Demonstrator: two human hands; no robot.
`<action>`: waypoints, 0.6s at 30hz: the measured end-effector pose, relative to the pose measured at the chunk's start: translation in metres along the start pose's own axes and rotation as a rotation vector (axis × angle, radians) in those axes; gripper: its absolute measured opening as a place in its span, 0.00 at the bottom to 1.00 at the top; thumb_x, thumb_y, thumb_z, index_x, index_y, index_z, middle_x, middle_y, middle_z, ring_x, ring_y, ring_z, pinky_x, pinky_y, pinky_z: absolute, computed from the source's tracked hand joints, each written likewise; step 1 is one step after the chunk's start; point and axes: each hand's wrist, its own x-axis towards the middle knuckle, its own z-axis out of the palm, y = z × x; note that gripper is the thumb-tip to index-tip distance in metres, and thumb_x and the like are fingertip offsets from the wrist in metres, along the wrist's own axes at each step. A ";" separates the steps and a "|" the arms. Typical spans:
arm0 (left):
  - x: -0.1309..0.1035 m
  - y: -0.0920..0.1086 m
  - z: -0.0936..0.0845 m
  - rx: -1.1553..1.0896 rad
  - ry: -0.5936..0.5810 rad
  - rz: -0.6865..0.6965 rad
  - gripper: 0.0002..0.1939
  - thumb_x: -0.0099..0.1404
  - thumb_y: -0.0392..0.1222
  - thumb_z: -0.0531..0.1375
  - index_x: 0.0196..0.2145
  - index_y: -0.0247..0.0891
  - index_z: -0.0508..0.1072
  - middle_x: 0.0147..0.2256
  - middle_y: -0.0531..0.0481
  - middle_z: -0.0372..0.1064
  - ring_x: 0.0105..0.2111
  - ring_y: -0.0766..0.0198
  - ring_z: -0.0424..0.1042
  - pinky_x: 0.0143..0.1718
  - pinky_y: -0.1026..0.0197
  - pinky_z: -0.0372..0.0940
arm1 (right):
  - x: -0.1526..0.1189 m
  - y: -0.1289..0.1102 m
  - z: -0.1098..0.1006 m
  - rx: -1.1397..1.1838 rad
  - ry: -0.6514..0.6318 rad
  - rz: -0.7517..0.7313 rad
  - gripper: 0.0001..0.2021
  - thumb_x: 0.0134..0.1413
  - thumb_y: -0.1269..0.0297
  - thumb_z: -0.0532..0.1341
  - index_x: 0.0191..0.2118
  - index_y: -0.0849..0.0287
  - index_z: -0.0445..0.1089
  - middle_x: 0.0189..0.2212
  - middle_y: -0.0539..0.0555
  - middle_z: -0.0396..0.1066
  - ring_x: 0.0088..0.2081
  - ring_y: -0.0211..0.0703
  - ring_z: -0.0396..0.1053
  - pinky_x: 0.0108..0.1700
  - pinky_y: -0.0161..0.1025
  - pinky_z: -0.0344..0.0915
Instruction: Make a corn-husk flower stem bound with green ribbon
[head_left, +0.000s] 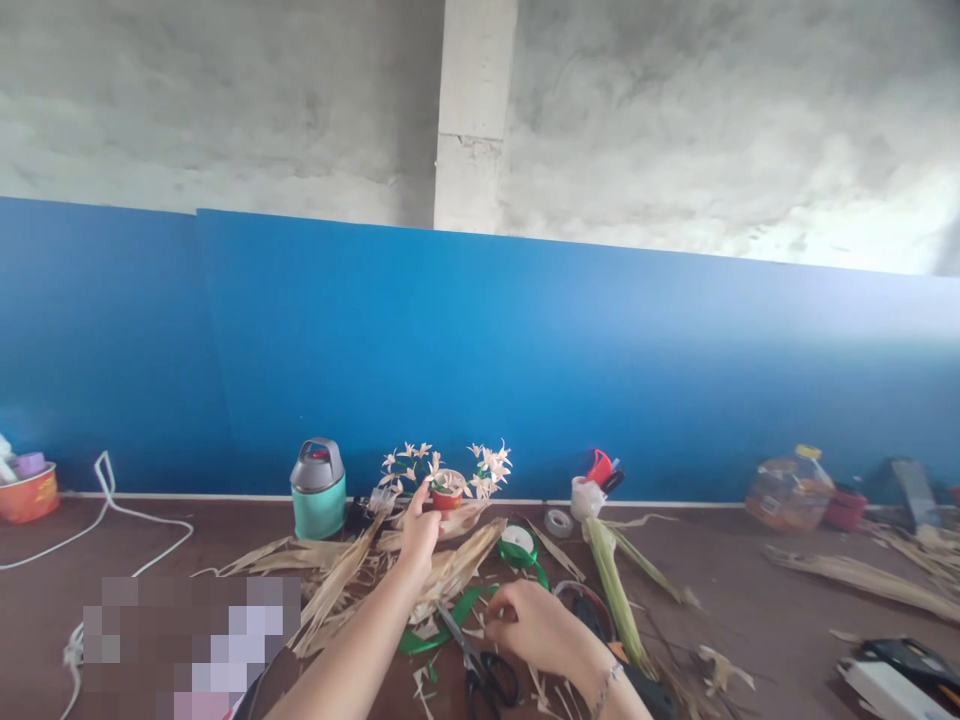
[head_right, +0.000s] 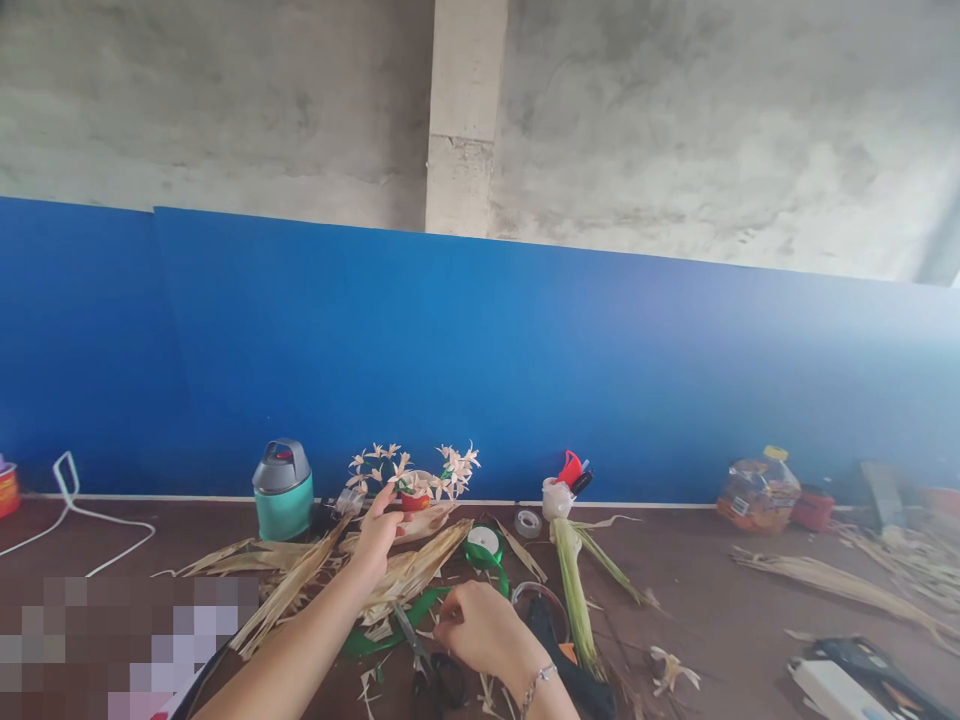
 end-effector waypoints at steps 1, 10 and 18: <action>-0.001 -0.001 -0.001 0.001 0.001 0.001 0.39 0.48 0.21 0.56 0.58 0.42 0.62 0.54 0.42 0.64 0.30 0.68 0.70 0.23 0.70 0.60 | 0.000 0.000 0.000 -0.001 -0.004 0.002 0.12 0.45 0.65 0.58 0.33 0.60 0.77 0.30 0.56 0.77 0.33 0.45 0.72 0.30 0.32 0.58; -0.006 -0.004 -0.006 0.010 -0.076 0.029 0.42 0.52 0.25 0.56 0.63 0.41 0.48 0.59 0.35 0.56 0.39 0.63 0.73 0.35 0.66 0.66 | 0.000 0.000 0.002 -0.007 0.026 -0.014 0.11 0.44 0.66 0.58 0.32 0.60 0.77 0.30 0.55 0.77 0.32 0.43 0.72 0.30 0.31 0.58; -0.025 -0.015 -0.017 0.130 -0.168 0.065 0.38 0.57 0.27 0.51 0.64 0.38 0.44 0.62 0.33 0.48 0.47 0.59 0.70 0.47 0.59 0.65 | -0.002 -0.003 0.000 -0.017 0.040 0.006 0.11 0.43 0.66 0.58 0.32 0.60 0.77 0.29 0.55 0.77 0.31 0.44 0.71 0.28 0.33 0.57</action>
